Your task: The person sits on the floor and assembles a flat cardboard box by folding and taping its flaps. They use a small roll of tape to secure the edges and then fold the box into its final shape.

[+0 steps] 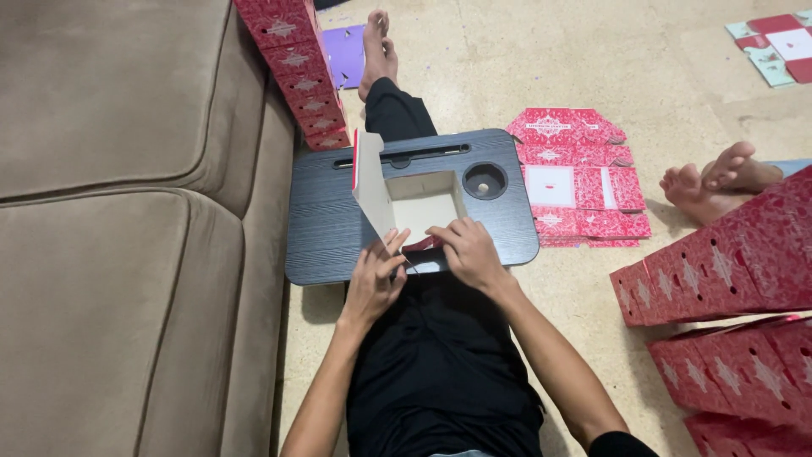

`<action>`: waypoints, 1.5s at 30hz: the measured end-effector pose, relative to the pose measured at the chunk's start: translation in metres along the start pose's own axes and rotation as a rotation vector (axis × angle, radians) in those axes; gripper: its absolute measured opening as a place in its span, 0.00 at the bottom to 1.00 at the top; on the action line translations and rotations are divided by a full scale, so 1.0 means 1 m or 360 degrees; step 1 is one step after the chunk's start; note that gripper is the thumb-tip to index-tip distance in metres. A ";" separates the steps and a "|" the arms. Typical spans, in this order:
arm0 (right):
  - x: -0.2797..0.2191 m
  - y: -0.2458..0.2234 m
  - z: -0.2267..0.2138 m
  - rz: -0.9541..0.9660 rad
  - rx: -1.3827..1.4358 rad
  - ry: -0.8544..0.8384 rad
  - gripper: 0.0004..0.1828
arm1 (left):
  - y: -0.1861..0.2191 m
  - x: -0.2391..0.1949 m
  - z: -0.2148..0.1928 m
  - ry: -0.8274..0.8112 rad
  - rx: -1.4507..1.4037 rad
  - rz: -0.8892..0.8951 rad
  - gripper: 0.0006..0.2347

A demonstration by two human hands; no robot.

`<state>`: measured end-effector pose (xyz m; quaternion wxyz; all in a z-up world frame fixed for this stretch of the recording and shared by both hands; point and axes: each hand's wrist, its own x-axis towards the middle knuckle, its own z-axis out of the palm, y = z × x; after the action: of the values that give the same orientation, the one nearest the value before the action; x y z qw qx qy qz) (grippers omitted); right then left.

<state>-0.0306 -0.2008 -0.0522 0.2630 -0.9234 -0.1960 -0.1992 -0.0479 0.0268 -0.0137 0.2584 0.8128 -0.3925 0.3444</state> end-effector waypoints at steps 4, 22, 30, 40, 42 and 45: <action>0.000 -0.005 0.007 -0.0060 -0.0055 0.0033 0.18 | -0.009 -0.013 0.008 0.0095 0.0062 -0.0041 0.19; -0.002 -0.057 0.013 -0.0116 -0.0488 0.0163 0.19 | 0.013 -0.015 0.061 0.1014 -0.0267 -0.1013 0.35; -0.002 -0.066 0.007 -0.0107 -0.0297 0.0070 0.19 | 0.006 -0.017 0.054 0.0724 -0.0095 -0.1054 0.17; 0.001 -0.057 0.006 -0.0151 -0.0280 0.0082 0.16 | 0.012 -0.012 0.048 0.0721 -0.0197 -0.1110 0.17; 0.000 -0.052 0.005 -0.0129 -0.0264 0.0105 0.15 | 0.011 -0.017 0.050 0.0741 -0.0143 -0.0786 0.23; 0.000 -0.053 0.008 -0.0144 -0.0282 0.0165 0.15 | 0.010 -0.019 0.046 0.0645 -0.0020 -0.0547 0.31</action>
<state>-0.0529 -0.1547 -0.0373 0.1807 -0.9218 -0.2052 -0.2748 -0.0485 -0.0019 -0.0552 0.3914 0.7803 -0.1912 0.4487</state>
